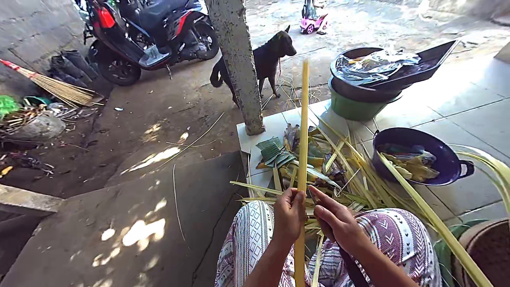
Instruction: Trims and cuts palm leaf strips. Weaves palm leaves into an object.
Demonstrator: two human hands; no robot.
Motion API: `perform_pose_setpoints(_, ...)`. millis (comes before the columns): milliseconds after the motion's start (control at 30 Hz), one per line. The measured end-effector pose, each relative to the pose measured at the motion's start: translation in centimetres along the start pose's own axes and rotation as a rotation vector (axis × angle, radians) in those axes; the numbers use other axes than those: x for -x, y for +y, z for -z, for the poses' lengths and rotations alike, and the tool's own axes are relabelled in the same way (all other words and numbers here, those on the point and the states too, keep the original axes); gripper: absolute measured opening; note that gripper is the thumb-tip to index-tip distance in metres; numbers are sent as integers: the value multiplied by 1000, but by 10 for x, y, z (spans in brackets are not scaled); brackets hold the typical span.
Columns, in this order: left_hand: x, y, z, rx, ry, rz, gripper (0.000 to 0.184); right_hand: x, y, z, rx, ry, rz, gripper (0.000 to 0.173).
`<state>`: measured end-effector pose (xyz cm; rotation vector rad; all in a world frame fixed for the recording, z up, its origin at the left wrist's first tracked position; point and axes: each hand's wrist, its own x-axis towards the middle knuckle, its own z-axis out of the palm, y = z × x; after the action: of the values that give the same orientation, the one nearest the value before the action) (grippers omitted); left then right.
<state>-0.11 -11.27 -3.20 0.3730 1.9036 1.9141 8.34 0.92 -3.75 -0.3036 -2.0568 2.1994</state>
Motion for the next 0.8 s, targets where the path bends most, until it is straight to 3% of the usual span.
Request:
perform_pose_setpoints(267, 0, -14, -13, -46, -78, 18, 18, -1, 8, 9, -159, 79, -63, 52)
perform_pose_setpoints(467, 2, -20, -11, -55, -124, 34, 18, -1, 10, 17, -338, 14, -133, 44)
perform_pose_setpoints(700, 16, -12, -5, 408, -266, 348, 30, -6, 7, 32, -472, 21, -166, 44)
perform_pose_setpoints(800, 20, -13, -4, 565, -314, 420, 43, -9, 6, 39, -569, 24, -175, 40)
